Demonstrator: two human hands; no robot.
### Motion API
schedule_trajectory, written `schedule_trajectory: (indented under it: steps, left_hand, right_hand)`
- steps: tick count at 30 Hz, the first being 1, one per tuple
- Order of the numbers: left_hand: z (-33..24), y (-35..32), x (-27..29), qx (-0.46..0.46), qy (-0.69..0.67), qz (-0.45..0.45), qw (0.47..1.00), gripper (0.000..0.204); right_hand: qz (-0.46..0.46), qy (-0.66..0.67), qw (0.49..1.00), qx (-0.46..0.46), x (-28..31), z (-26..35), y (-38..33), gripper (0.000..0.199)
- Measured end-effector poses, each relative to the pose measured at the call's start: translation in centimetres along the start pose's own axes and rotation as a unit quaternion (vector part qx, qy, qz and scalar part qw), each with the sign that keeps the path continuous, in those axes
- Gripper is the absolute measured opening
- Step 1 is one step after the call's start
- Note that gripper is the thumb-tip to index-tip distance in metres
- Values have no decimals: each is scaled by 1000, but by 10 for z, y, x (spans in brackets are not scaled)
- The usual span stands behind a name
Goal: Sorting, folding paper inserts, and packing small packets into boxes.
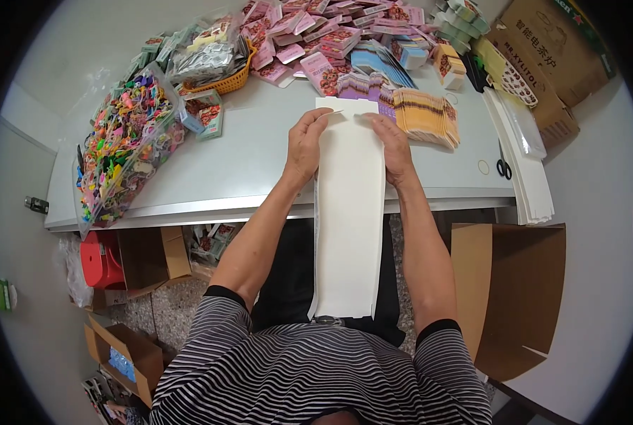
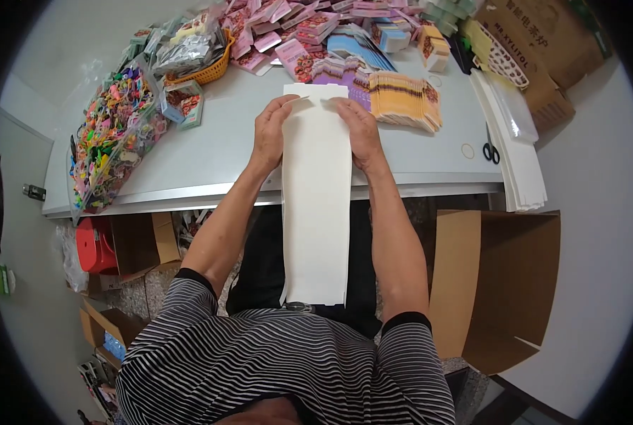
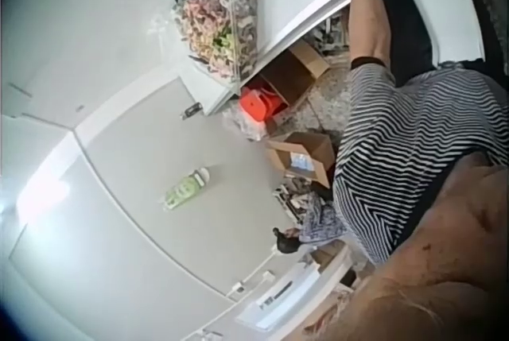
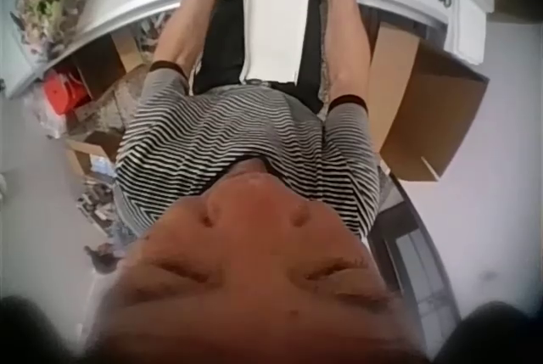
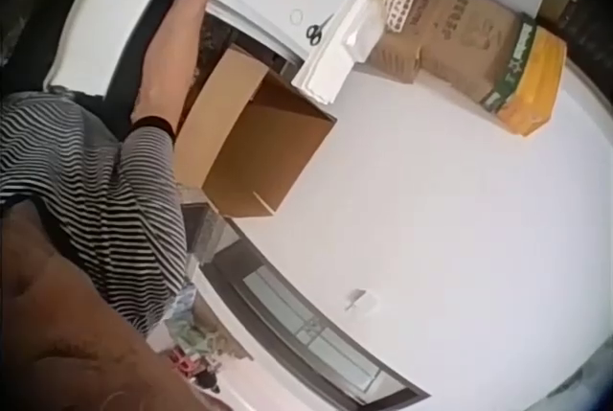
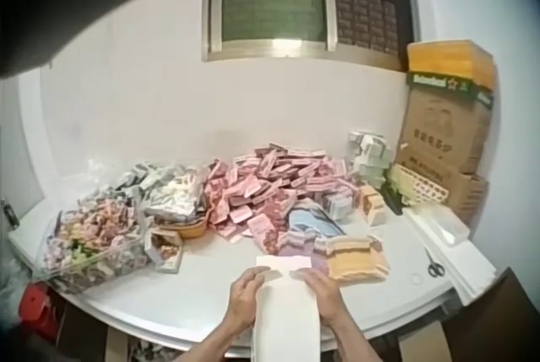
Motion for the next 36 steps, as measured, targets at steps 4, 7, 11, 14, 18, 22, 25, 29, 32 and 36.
schedule_trajectory:
  steps: [4, 7, 11, 14, 18, 22, 25, 29, 32, 36]
  left_hand:
    - [11, 5, 4, -1, 25, 4, 1000, 31]
    - [25, 9, 5, 31, 21, -3, 999, 26]
    - [42, 15, 5, 86, 23, -15, 996, 29]
    - [46, 19, 9, 92, -7, -33, 995, 26]
    - [34, 17, 6, 38, -57, -22, 997, 26]
    - [35, 20, 7, 28, -43, -32, 998, 26]
    - [34, 26, 4, 0, -10, 20, 1000, 25]
    - [37, 24, 10, 3, 13, -8, 1000, 20]
    - [37, 26, 13, 16, 37, -1, 999, 16]
    - [32, 30, 11, 24, 124, 30, 991, 15]
  right_hand:
    - [-6, 15, 1000, -25, 6, -16, 0, 29]
    - [-3, 3, 1000, -22, 11, -19, -1, 27]
    - [-20, -35, 999, -29, 21, -29, 3, 23]
    - [-76, -15, 997, -22, 17, -33, 5, 22]
    - [-128, 4, 991, 50, 15, -21, 9, 26]
    - [-64, 3, 997, 53, 16, -30, 14, 26]
    - [-70, -29, 995, 71, 22, -31, 10, 23]
    - [-53, -26, 993, 101, 16, -27, 7, 23]
    - [-43, -32, 996, 77, 14, -27, 6, 23]
    - [-64, -120, 988, 74, 23, -31, 8, 16]
Point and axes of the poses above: each hand's wrist, its own y-axis towards the middle knuckle, its own x-axis out of the back of the hand, z = x × y, the point moved 8 cm from there along y, towards the middle knuckle, and after that the axes turned 12 degrees about x, right-handed, at the moved point
